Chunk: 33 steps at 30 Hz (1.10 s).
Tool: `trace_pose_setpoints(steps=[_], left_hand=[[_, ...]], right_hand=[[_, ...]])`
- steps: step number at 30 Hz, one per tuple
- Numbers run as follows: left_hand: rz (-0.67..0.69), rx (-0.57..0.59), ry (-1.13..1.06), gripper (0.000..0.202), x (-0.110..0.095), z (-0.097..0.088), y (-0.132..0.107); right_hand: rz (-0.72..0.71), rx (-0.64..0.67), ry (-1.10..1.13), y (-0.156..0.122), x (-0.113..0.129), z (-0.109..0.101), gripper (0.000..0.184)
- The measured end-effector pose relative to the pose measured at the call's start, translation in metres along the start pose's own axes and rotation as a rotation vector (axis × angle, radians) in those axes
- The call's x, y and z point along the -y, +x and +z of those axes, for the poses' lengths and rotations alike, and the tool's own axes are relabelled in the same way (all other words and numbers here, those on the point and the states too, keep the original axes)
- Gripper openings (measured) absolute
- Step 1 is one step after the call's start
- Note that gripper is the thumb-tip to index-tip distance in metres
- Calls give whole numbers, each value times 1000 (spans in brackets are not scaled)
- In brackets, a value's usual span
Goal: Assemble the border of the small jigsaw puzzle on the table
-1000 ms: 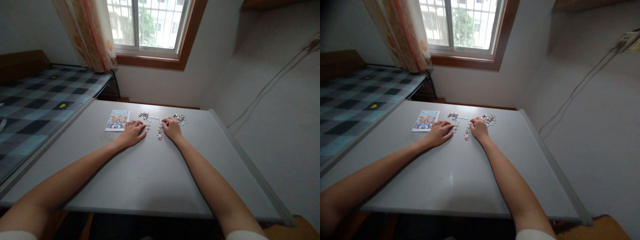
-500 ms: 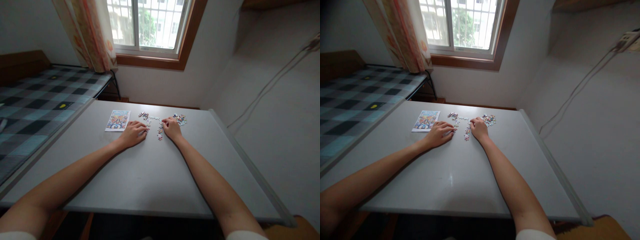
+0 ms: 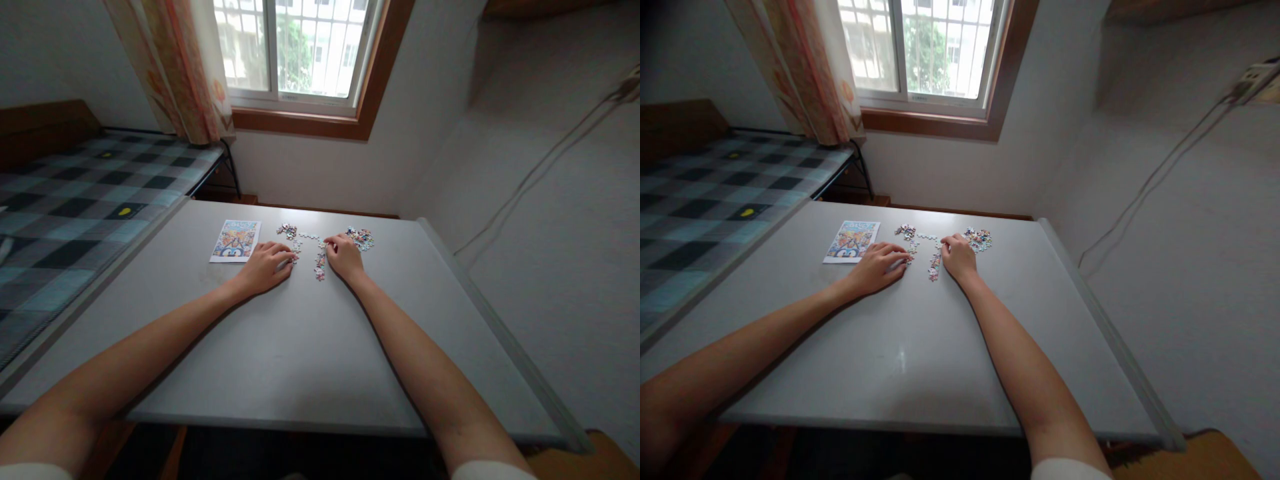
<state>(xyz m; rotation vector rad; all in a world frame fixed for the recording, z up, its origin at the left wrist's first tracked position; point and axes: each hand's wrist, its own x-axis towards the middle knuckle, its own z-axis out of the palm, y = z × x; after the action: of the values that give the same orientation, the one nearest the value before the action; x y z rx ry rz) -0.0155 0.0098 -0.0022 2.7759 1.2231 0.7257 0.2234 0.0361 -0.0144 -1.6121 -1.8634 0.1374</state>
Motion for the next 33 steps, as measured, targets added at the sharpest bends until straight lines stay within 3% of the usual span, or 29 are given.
trace_pose_setpoints(steps=[8,16,33], left_hand=[[-95,-52,52,27,2,2,-1],[-69,-48,53,25,-1,0,0],[-62,-40,30,26,-1,1,0]], right_hand=[[-5,-6,13,0,-1,1,30],[-118,45,17,3,-8,6,28],[-115,31,4,3,-9,7,26]])
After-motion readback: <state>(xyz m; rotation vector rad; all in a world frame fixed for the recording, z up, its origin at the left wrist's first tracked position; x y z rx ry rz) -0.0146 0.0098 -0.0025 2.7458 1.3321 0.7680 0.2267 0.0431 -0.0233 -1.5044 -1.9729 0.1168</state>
